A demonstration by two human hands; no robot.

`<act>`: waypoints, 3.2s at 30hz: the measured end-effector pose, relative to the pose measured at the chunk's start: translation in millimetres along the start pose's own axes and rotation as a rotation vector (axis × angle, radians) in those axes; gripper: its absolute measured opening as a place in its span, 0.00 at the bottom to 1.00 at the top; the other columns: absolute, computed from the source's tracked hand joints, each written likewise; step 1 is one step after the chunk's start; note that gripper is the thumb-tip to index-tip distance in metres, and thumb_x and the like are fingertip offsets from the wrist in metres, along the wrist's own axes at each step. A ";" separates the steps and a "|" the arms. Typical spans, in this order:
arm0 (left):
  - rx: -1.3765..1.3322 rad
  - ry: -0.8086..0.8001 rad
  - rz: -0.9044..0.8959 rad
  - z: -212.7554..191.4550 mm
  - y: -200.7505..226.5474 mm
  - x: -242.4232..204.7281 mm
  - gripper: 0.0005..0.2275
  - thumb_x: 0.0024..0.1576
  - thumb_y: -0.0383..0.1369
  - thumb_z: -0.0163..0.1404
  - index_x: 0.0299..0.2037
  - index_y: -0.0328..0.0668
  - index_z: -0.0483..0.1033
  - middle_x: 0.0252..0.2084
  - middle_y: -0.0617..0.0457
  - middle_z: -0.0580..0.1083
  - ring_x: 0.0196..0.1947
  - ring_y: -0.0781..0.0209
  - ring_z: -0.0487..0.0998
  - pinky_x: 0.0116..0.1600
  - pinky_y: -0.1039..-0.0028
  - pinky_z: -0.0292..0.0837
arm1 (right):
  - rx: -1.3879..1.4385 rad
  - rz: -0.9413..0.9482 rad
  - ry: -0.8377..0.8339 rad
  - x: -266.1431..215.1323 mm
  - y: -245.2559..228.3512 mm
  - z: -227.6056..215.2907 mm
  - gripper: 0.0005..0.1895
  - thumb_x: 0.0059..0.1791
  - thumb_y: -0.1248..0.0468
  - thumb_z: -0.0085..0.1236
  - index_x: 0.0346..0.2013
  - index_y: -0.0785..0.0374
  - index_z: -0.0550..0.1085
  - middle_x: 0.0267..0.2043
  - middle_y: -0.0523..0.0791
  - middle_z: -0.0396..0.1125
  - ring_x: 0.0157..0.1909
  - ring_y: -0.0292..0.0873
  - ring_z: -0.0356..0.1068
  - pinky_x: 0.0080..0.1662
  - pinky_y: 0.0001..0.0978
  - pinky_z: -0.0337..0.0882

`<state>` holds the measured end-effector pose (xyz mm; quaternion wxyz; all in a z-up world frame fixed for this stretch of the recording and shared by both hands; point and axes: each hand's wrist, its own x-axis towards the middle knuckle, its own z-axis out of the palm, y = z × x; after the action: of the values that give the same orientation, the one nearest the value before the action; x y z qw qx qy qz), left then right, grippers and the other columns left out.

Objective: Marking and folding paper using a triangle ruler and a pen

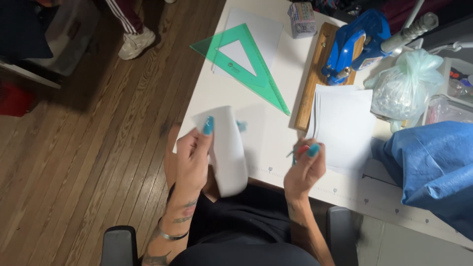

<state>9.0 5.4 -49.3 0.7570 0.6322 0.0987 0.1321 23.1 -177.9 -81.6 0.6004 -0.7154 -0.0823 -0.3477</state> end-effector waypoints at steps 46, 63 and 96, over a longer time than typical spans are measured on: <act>1.044 -0.167 0.398 4.3 15.2 146.2 0.28 0.52 0.37 0.51 0.59 0.42 0.50 0.60 0.48 0.57 0.58 0.51 0.59 0.58 0.51 0.47 | -0.387 0.456 -0.453 55.2 -33.9 -18.0 0.18 0.49 0.54 0.33 0.36 0.62 0.68 0.39 0.45 0.62 0.41 0.40 0.64 0.41 0.28 0.66; -0.055 -0.161 -0.253 -34.6 -23.3 209.2 0.12 0.48 0.37 0.49 0.32 0.32 0.74 0.34 0.46 0.75 0.33 0.60 0.78 0.44 0.75 0.75 | -0.197 0.158 -1.077 -16.7 -34.0 -2.4 0.21 0.48 0.69 0.32 0.56 0.69 0.52 0.61 0.54 0.48 0.64 0.49 0.45 0.63 0.40 0.42; 1.118 -0.646 0.752 -50.6 -60.4 34.5 0.12 0.56 0.32 0.42 0.50 0.58 0.65 0.58 0.59 0.60 0.61 0.60 0.55 0.64 0.60 0.37 | -1.069 0.394 -0.331 -11.4 -1.9 -135.6 0.19 0.55 0.52 0.29 0.34 0.60 0.67 0.25 0.44 0.64 0.29 0.54 0.63 0.36 0.44 0.59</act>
<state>30.2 53.7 -117.2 0.2178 0.9213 -0.2990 0.1200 -40.4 -298.3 -81.8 0.1894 -0.9651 0.1462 -0.1068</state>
